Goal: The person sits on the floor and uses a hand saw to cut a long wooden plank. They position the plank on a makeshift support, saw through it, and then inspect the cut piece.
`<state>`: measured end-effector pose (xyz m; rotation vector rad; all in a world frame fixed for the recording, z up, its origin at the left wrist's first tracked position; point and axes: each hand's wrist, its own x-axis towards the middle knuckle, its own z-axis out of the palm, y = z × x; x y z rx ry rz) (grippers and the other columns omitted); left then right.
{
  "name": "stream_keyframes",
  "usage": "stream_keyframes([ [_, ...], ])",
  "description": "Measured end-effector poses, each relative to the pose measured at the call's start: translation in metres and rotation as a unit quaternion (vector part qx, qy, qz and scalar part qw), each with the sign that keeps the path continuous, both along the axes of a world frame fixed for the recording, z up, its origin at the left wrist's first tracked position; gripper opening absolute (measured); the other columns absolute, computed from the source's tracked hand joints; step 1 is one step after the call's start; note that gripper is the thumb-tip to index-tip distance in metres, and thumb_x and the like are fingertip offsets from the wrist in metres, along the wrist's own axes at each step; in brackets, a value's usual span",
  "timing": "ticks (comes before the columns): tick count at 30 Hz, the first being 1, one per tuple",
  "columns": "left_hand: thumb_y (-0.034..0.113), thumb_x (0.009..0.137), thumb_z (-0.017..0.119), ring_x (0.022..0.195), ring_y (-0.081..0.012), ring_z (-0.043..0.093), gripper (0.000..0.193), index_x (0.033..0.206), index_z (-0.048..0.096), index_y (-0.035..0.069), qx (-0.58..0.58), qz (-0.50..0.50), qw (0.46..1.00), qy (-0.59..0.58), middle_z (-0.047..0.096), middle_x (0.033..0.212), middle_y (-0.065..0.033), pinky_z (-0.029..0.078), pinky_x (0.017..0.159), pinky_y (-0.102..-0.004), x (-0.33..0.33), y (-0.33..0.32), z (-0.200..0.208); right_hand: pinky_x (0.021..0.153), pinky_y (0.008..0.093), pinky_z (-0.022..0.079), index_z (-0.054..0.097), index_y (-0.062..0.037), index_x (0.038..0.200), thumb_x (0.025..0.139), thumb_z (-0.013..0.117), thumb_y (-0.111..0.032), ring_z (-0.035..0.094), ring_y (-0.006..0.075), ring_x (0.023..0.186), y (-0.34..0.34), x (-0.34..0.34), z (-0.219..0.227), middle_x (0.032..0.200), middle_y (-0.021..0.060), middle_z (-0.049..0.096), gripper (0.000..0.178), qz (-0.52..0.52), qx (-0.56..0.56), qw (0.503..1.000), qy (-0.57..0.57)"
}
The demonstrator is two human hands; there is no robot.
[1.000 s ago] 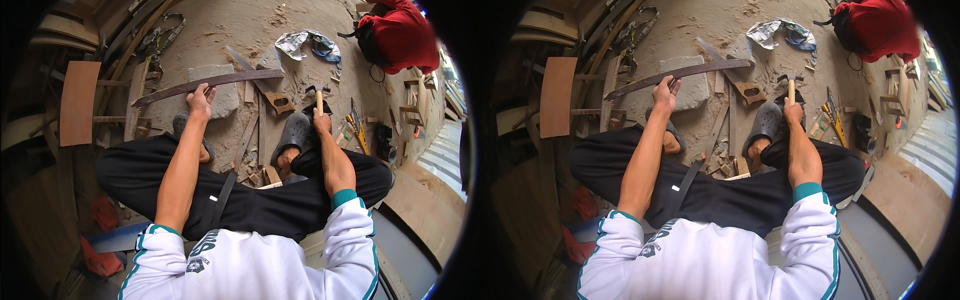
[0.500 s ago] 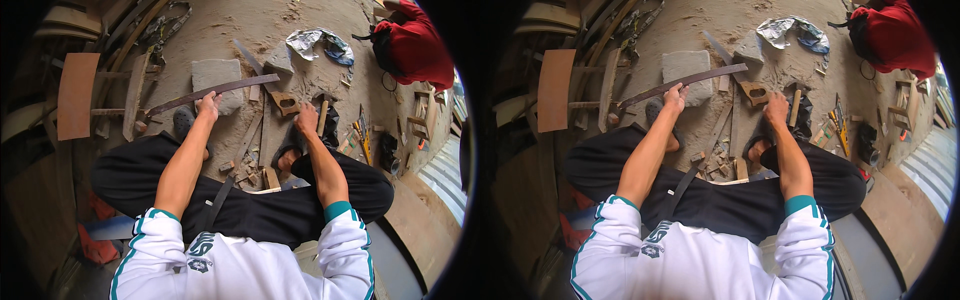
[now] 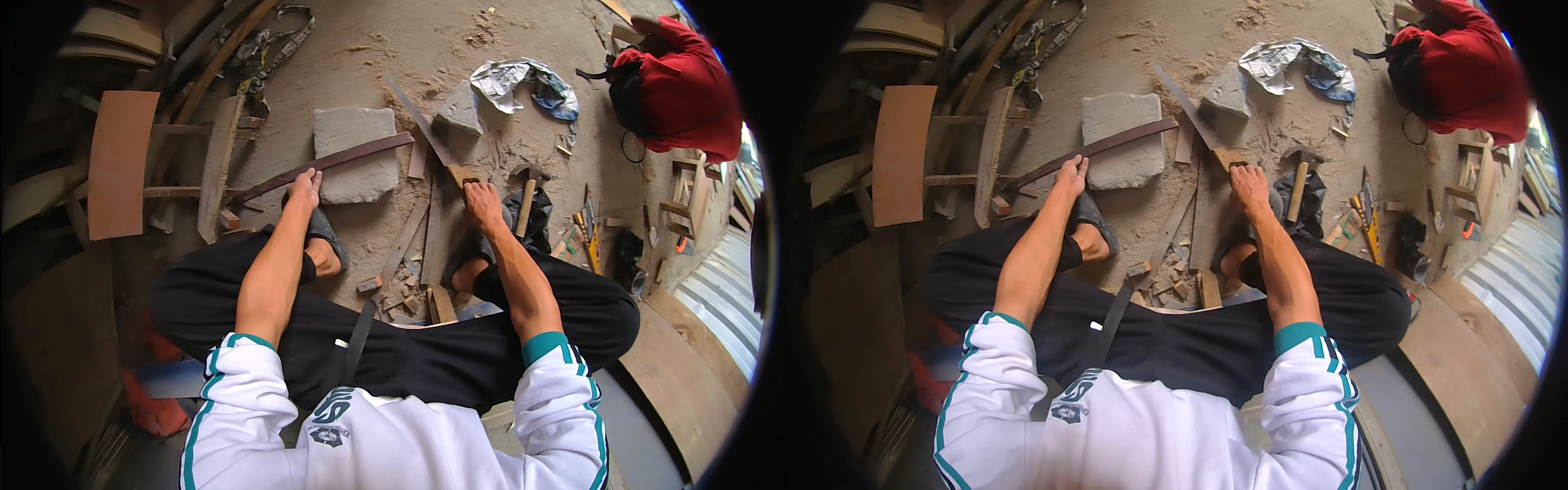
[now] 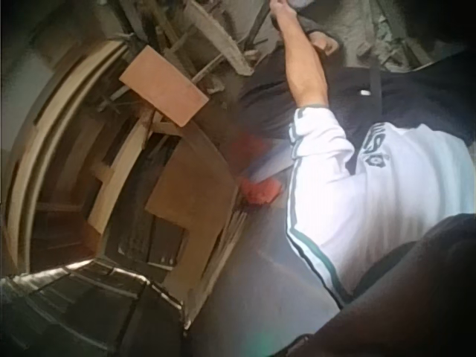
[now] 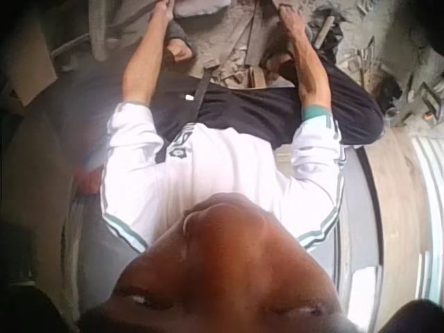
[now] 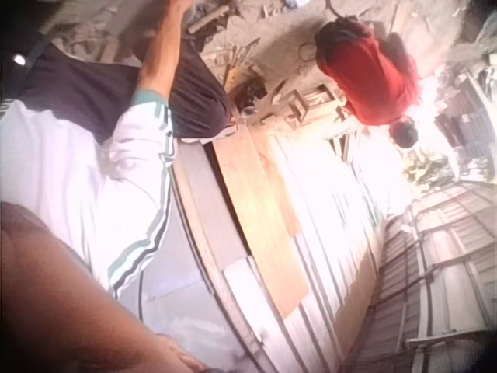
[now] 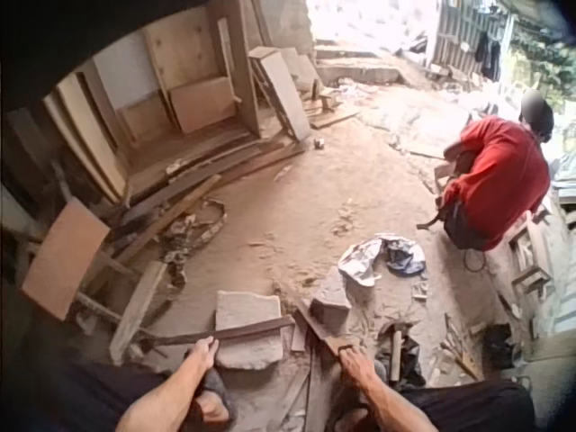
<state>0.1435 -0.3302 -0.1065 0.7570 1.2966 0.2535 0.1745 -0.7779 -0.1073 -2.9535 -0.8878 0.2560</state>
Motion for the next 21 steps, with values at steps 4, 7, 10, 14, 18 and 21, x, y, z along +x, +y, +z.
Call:
stream_keyframes([
  [4,-0.015,0.080,0.063,0.104,-0.0315,0.059,0.056,0.129,0.037,-0.014,0.004,0.001,0.999,0.032,0.045,0.131,-0.0250,0.062,0.083,-0.0326,-0.001,0.006,0.004,0.078,0.0457,0.045,0.051,-0.0062,0.100,0.077,0.065,-0.016,0.058,0.0371,0.091,0.000,0.005,0.033,0.090,0.0166,0.059,0.029,-0.054,0.171,0.981,0.076],
  [7,-0.005,0.080,0.069,0.086,-0.0262,0.065,0.054,0.126,0.042,-0.012,0.013,-0.092,0.990,0.109,0.051,0.126,-0.0254,0.056,0.059,-0.0272,0.004,0.006,0.005,0.074,0.0516,0.045,0.050,-0.0012,0.101,0.078,0.065,-0.019,0.058,0.0446,0.085,0.010,0.014,0.053,0.088,0.0243,0.059,0.032,-0.135,0.216,0.958,0.129],
  [10,0.008,0.078,0.075,0.065,-0.0231,0.062,0.069,0.132,0.035,-0.009,0.054,-0.125,0.977,0.165,0.056,0.116,-0.0230,0.048,0.048,-0.0277,0.007,0.004,-0.003,0.073,0.0514,0.046,0.052,-0.0002,0.096,0.079,0.062,-0.020,0.059,0.0456,0.085,0.033,0.026,0.084,0.087,0.0254,0.061,0.028,-0.206,0.201,0.946,0.153],
  [14,0.016,0.073,0.080,0.089,-0.0287,0.058,0.094,0.141,0.018,-0.004,0.312,-0.092,0.879,0.347,0.055,0.116,-0.0234,0.051,0.078,-0.0388,0.002,0.014,-0.035,0.073,0.0459,0.048,0.062,-0.0003,0.103,0.077,0.067,-0.026,0.064,0.0391,0.083,0.065,0.047,0.131,0.087,0.0225,0.066,0.037,-0.234,0.275,0.904,0.227],
  [18,0.024,0.074,0.076,0.120,-0.0371,0.043,0.080,0.135,0.033,-0.003,0.466,-0.236,0.818,0.242,0.044,0.131,-0.0275,0.035,0.103,-0.0466,0.007,-0.058,0.005,0.058,0.0307,0.049,0.063,0.0017,0.101,0.084,0.071,-0.025,0.063,0.0153,0.065,0.043,0.050,0.181,0.077,0.0085,0.066,0.033,-0.308,0.419,0.791,0.322],
  [21,0.027,0.077,0.070,0.120,-0.0393,0.046,0.062,0.130,0.044,0.008,0.502,-0.362,0.770,0.155,0.045,0.129,-0.0220,0.039,0.100,-0.0467,-0.007,-0.076,0.039,0.047,0.0244,0.040,0.059,-0.0007,0.089,0.088,0.068,-0.020,0.051,0.0075,0.053,0.063,0.045,0.251,0.065,0.0000,0.055,0.022,-0.338,0.508,0.710,0.351],
])
